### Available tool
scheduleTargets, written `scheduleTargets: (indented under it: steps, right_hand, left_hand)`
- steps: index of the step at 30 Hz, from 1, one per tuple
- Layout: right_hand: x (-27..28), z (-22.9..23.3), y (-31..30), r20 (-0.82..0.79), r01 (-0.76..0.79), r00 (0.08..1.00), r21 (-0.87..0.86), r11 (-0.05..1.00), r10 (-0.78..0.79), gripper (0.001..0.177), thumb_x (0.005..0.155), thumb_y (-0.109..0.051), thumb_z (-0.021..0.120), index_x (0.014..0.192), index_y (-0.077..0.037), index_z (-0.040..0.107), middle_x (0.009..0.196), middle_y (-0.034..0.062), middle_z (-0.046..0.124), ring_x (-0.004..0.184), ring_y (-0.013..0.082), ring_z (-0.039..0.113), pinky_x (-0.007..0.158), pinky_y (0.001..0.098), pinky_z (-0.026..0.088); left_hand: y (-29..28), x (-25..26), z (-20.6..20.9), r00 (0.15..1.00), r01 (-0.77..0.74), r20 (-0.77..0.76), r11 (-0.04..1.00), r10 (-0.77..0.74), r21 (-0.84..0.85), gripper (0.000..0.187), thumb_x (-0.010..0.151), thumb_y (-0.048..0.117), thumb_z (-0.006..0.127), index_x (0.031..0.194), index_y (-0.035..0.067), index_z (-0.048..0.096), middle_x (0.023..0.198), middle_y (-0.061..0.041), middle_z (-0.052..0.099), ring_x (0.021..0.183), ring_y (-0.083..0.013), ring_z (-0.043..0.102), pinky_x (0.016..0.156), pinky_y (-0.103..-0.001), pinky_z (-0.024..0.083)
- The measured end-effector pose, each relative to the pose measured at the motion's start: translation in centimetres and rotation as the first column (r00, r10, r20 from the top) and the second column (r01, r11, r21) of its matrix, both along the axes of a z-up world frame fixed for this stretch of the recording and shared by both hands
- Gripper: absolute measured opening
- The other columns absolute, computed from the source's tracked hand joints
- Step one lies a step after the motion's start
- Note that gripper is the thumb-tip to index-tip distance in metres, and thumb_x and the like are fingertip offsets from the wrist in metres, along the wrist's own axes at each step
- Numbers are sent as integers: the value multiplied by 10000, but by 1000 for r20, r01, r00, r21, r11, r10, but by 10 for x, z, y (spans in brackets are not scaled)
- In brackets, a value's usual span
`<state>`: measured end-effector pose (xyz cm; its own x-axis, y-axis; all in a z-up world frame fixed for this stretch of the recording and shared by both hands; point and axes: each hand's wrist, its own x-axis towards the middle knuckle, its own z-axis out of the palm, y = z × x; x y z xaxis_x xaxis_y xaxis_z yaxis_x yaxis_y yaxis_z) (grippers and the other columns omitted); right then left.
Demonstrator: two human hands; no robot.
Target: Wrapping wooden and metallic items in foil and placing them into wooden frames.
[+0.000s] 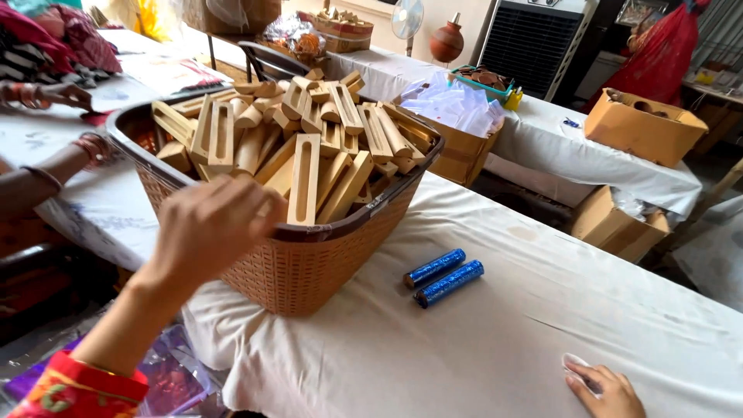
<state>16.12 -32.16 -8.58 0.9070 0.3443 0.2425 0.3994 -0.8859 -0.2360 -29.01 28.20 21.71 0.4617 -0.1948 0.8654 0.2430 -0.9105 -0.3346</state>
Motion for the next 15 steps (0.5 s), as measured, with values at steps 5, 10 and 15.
scheduleTargets:
  steps: [5, 10, 15]
  right_hand:
    - [-27, 38, -5, -204, -12, 976, -378, 926, -70, 547, 805, -585, 768, 1312, -395, 693, 1237, -133, 773, 1351, 58, 580, 1314, 365, 230]
    - [53, -34, -86, -286, -44, 958, -65, 997, 24, 659, 698, -451, 973, 1299, -288, 759, 1217, 13, 827, 1259, 157, 729, 1271, 371, 444]
    - [98, -94, -118, -351, -21, 927, 299, 954, 131, 476, 769, -240, 841, 1224, -101, 817, 1247, 154, 745, 1279, 312, 700, 1153, 509, 497]
  left_hand:
    - [16, 5, 36, 977, -134, -193, 965, 91, -224, 155, 991, 309, 695, 936, 170, 738, 834, 19, 733, 686, -120, 684, 555, -292, 548]
    - [-23, 49, 50, 958, -52, -283, 939, -49, -339, 138, 940, 337, 722, 949, 202, 748, 872, 33, 746, 780, -138, 712, 576, -331, 565]
    - [-60, 121, 31, 821, -442, -482, 875, 306, -196, 510, 840, 486, 762, 1100, 59, 656, 955, -73, 714, 891, -192, 687, 634, -299, 546]
